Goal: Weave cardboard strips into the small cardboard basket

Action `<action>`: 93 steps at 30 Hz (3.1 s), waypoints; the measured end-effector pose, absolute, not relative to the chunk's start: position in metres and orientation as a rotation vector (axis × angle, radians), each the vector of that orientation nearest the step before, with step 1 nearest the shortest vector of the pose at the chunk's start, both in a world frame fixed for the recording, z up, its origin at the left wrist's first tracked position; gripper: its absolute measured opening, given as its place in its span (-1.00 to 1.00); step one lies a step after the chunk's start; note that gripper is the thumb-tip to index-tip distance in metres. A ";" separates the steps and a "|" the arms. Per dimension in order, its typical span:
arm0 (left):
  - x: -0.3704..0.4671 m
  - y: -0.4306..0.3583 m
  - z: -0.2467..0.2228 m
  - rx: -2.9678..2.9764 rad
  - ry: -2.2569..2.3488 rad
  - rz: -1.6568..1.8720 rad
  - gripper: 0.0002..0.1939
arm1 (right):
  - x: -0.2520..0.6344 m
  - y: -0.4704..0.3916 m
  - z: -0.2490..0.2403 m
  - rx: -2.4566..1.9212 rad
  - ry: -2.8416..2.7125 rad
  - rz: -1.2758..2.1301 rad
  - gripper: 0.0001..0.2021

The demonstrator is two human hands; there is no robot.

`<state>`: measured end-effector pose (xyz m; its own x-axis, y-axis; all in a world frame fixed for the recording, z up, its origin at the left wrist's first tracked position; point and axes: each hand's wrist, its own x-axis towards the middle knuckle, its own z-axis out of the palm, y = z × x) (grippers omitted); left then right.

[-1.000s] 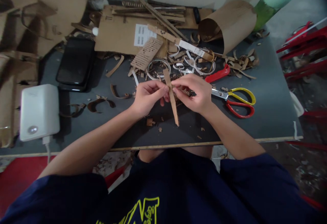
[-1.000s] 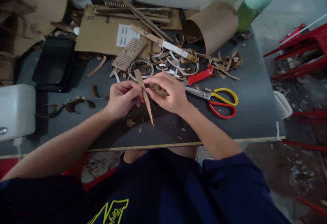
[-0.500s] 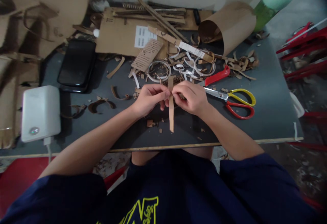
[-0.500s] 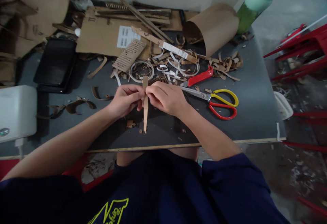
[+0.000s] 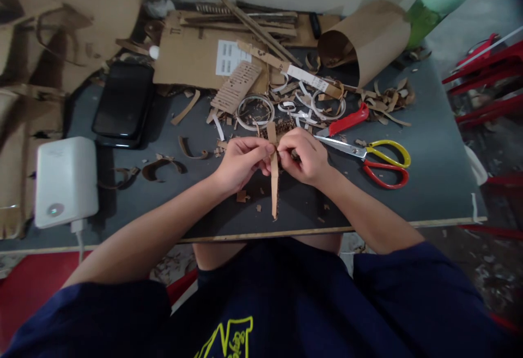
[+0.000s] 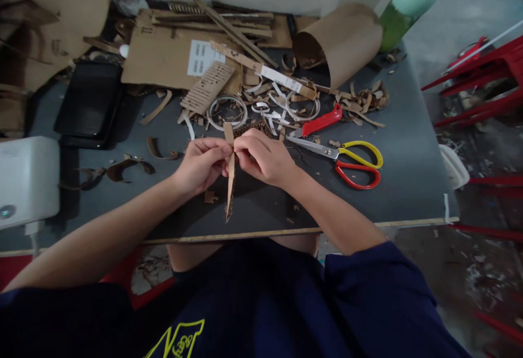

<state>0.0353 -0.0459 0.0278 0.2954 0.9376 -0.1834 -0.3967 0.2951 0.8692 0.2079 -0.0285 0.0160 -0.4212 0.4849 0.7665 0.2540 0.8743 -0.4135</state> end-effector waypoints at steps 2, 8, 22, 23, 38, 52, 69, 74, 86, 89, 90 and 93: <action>0.037 -0.048 0.029 0.812 0.813 1.028 -0.80 | 0.207 -0.030 0.015 -0.525 -1.983 0.257 -0.91; 0.031 -0.046 0.023 0.899 0.783 1.033 -0.71 | 0.210 -0.033 0.025 -0.535 -1.949 0.387 -0.93; 0.028 -0.040 0.015 0.905 0.710 1.110 -0.72 | 0.207 -0.028 0.023 -0.791 -1.816 0.587 -0.76; 0.028 -0.039 0.015 0.890 0.707 1.133 -0.71 | 0.208 -0.028 0.025 -0.784 -1.825 0.572 -0.76; 0.012 -0.017 0.013 0.786 0.879 1.419 -0.56 | 0.214 -0.029 0.024 -0.615 -2.103 0.432 -0.72; 0.020 -0.025 0.010 1.062 0.932 1.304 -0.53 | 0.214 -0.022 0.026 -0.847 -1.797 0.288 -0.94; 0.020 -0.028 0.017 1.004 0.968 1.250 -0.53 | 0.214 -0.027 0.023 -0.716 -2.022 0.204 -0.88; 0.022 -0.030 0.013 1.034 0.958 1.181 -0.50 | 0.213 -0.026 0.019 -0.718 -1.995 0.192 -0.90; 0.025 -0.034 0.015 1.011 0.989 1.177 -0.52 | 0.212 -0.028 0.022 -0.732 -1.990 0.254 -0.86; 0.026 -0.033 0.016 1.003 0.977 1.177 -0.52 | 0.213 -0.027 0.024 -0.741 -1.983 0.323 -0.85; 0.026 -0.032 0.016 0.998 0.969 1.181 -0.52 | 0.214 -0.026 0.024 -0.748 -1.984 0.354 -0.84; 0.025 -0.031 0.015 0.990 0.952 1.185 -0.52 | 0.214 -0.026 0.025 -0.765 -1.999 0.404 -0.83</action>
<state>0.0252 -0.0311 0.0148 0.1289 0.9894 -0.0673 -0.2789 0.1013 0.9550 0.2141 -0.0258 0.0248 -0.3766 0.6590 0.6511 0.3540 0.7519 -0.5562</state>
